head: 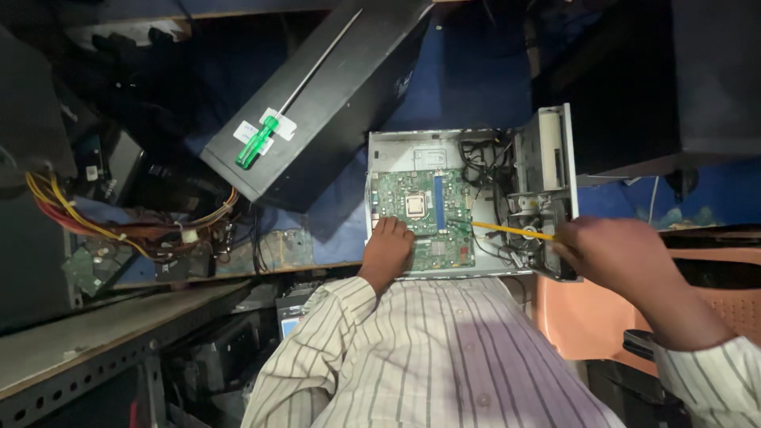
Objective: The person removes a metal bracket from the back of a desktop computer case, inspects it, and then uses a screwdriver to tighten screws on the motherboard inside the case.
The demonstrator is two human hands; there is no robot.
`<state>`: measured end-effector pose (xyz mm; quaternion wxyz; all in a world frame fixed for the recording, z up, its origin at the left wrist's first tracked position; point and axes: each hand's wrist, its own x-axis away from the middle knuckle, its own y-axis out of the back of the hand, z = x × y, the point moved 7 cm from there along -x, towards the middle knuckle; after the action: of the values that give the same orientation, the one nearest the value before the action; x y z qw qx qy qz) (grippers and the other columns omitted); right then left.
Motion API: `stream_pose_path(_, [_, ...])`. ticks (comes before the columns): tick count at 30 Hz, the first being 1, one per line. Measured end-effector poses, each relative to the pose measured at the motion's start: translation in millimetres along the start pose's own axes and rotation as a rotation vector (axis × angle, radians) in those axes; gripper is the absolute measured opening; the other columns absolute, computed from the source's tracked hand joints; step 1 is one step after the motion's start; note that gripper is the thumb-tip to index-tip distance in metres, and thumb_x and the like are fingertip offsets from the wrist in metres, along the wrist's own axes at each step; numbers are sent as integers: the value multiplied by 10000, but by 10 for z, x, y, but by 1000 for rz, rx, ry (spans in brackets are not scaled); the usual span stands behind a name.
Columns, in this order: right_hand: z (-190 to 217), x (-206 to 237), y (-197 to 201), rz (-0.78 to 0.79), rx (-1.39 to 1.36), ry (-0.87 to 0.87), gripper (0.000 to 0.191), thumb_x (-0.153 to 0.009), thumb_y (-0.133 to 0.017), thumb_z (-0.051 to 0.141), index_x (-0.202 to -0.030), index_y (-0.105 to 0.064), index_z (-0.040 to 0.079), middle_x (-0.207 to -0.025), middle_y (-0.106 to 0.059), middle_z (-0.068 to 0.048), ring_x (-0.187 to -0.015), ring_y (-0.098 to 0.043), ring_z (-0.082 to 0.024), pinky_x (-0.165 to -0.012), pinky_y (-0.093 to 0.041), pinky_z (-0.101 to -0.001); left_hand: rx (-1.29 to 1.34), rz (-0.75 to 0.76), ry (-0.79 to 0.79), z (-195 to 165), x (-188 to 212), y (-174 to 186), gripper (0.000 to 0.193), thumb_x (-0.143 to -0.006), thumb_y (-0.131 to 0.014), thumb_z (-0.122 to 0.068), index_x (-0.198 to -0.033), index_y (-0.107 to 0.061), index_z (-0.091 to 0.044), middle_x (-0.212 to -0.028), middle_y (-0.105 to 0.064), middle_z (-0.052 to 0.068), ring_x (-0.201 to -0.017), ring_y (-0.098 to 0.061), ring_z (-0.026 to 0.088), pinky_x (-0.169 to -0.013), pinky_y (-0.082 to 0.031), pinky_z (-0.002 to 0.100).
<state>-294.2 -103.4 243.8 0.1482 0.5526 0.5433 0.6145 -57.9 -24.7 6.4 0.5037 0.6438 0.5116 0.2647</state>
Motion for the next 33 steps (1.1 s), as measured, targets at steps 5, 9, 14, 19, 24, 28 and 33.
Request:
stream_pose_path(5, [120, -60, 44, -16, 4, 27, 271, -872, -655, 461, -873, -700, 193, -767, -710, -32, -717, -710, -281, -633, -565, -441, -41, 34, 40, 25, -31, -34, 187, -754, -661, -149, -898, -715, -44, -997, -653, 129, -1055, -568, 322, -984, -416, 445])
stream_pose_path(9, [137, -68, 93, -48, -31, 51, 259, -867, -656, 447, -856, -701, 193, -754, -710, -36, -713, -707, -288, -620, -560, -451, -42, 168, 79, 38, -43, -88, 249, -775, -685, -209, -984, -716, -78, -1072, -642, 129, -1093, -552, 324, -993, -407, 468])
stream_pose_path(14, [87, -32, 70, 34, -1, 10, 252, -885, -648, 454, -885, -724, 214, -763, -709, -30, -723, -711, -267, -646, -566, -426, -15, 265, 85, -7, -43, -2, 433, -806, -710, -272, -1236, -701, -221, -1170, -608, 125, -1209, -501, 343, -1035, -387, 503])
stream_pose_path(19, [-23, 61, 44, 75, 36, -34, 259, -876, -649, 467, -1002, -753, 265, -816, -711, -20, -744, -712, -256, -653, -569, -420, 16, 299, 4, -92, -69, 86, 527, -745, -755, -343, -1256, -694, -231, -1340, -537, 126, -1309, -411, 349, -1063, -336, 545])
stream_pose_path(24, [-118, 143, -26, 57, 33, -45, 220, -869, -656, 432, -896, -764, 242, -827, -706, -5, -747, -706, -250, -634, -572, -413, -21, 371, -40, -132, -55, 40, 363, -822, -740, -358, -1167, -741, -246, -1407, -520, 98, -1364, -382, 338, -1126, -307, 541])
stream_pose_path(28, [-143, 155, -124, 58, 63, -44, 244, -880, -659, 441, -884, -746, 213, -777, -699, -29, -716, -700, -262, -636, -567, -414, -42, 370, -44, -132, -46, 32, 407, -790, -753, -360, -1180, -743, -248, -1423, -509, 97, -1367, -372, 340, -1121, -296, 541])
stream_pose_path(33, [-157, 194, -199, -10, 63, -36, 251, -869, -669, 437, -867, -738, 196, -765, -698, -49, -719, -700, -286, -637, -563, -432, -82, 383, -48, -145, -34, 19, 431, -803, -749, -346, -1228, -732, -272, -1457, -498, 88, -1397, -358, 334, -1149, -273, 549])
